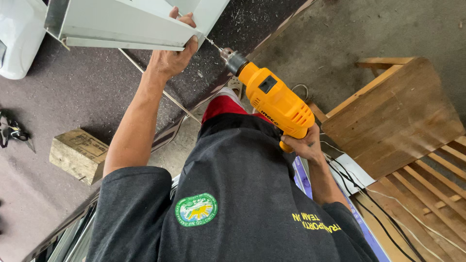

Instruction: The person assembles a white window frame on a workbench. They use a yellow power drill to make holes in the frame and a pair of pliers to cut and secure metal fasteners. The person repeatedly positions the frame, drills, and fastens components to complete the assembly.

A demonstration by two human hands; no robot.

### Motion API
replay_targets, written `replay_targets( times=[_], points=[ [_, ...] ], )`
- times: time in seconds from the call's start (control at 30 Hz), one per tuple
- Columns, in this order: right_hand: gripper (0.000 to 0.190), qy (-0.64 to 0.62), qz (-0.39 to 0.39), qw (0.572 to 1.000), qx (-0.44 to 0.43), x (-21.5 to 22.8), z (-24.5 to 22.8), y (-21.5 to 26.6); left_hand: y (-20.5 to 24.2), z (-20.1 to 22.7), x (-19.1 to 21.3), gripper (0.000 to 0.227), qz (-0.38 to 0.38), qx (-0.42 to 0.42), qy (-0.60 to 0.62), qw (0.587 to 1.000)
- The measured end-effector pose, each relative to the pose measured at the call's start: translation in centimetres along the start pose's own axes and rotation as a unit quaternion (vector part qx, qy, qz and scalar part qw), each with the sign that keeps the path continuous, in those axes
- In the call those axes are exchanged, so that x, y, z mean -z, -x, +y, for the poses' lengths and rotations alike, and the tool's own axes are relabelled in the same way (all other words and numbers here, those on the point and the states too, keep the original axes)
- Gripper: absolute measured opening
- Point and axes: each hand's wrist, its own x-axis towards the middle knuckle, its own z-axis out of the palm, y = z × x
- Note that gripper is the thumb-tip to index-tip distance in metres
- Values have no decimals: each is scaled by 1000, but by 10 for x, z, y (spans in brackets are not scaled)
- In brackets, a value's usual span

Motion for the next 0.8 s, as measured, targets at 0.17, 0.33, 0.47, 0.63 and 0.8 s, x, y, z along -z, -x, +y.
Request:
replay_targets(
  times=[0.17,0.33,0.47,0.63,0.8],
  points=[
    [50,-20,-12,1000,13,2,3,2,0,-4,-2,21,24,-25,38,999],
    [50,-22,-15,1000,6,0,1,3,1,-6,-4,19,22,-24,47,998],
    [49,-23,-17,1000,4,-2,0,3,-1,-3,-4,17,28,-25,36,999],
    [46,-22,-26,999,6,-1,2,1,-1,0,-3,15,25,-20,47,998],
    [45,-23,-28,999,9,-3,2,-3,1,-1,-3,15,27,-33,39,998]
  ],
)
